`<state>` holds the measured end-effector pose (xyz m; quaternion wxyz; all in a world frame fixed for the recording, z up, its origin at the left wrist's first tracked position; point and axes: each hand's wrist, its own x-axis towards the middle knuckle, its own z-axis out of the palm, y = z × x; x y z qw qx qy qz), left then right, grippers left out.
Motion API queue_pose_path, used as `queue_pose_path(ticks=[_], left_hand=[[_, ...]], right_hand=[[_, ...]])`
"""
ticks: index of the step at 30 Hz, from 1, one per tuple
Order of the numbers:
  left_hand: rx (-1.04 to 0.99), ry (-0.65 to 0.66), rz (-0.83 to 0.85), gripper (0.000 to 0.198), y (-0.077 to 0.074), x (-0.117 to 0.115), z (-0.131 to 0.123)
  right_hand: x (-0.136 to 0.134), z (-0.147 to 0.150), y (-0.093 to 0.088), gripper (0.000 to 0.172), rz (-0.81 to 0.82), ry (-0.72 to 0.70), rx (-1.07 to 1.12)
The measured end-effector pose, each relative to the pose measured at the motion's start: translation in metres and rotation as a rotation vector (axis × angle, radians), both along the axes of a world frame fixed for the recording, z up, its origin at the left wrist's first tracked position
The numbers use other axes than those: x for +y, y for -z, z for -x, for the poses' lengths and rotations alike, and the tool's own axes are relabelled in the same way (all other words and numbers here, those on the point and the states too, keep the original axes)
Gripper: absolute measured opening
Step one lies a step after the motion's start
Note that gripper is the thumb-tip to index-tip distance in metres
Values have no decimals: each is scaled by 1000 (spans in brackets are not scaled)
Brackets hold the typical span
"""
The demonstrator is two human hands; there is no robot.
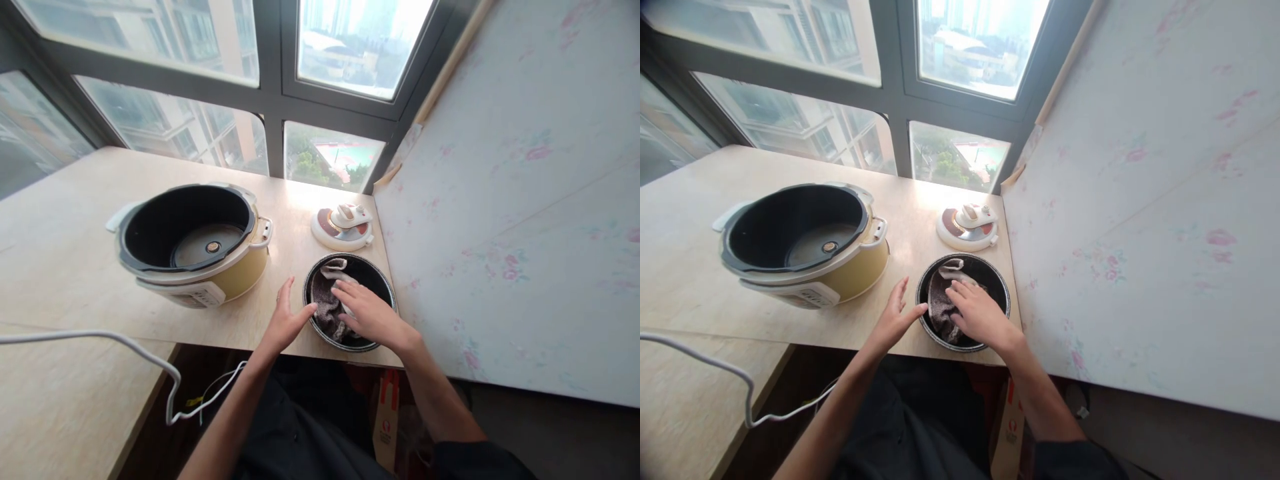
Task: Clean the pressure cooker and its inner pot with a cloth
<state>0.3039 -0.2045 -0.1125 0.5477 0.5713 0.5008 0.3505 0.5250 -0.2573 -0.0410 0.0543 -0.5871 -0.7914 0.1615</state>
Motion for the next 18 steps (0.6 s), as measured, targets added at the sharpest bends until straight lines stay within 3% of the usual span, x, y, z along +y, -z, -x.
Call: queue_pose_path(ticks=[2, 5, 8, 12, 14, 16, 18], left_hand=[[-7, -43, 17, 93, 17, -6, -13], [-71, -50, -8, 86, 34, -12, -29], [-176, -13, -70, 84, 40, -14, -37], [-269, 9, -135, 91, 39, -13, -40], [-309, 5, -124, 91, 37, -13, -41], [-320, -15, -103, 90, 35, -15, -43], [-313, -30, -87, 89, 33, -16, -45]], right_hand=[[12, 10, 4, 68, 115, -70, -103], [33, 18, 12, 96, 259, -62, -263], [49, 18, 21, 121, 420, -26, -433], [54, 11, 35, 133, 495, 46, -469], [53, 8, 44, 124, 457, 197, -322], [52, 6, 53, 95, 428, 342, -144], [52, 5, 61, 60, 388, 392, 24]])
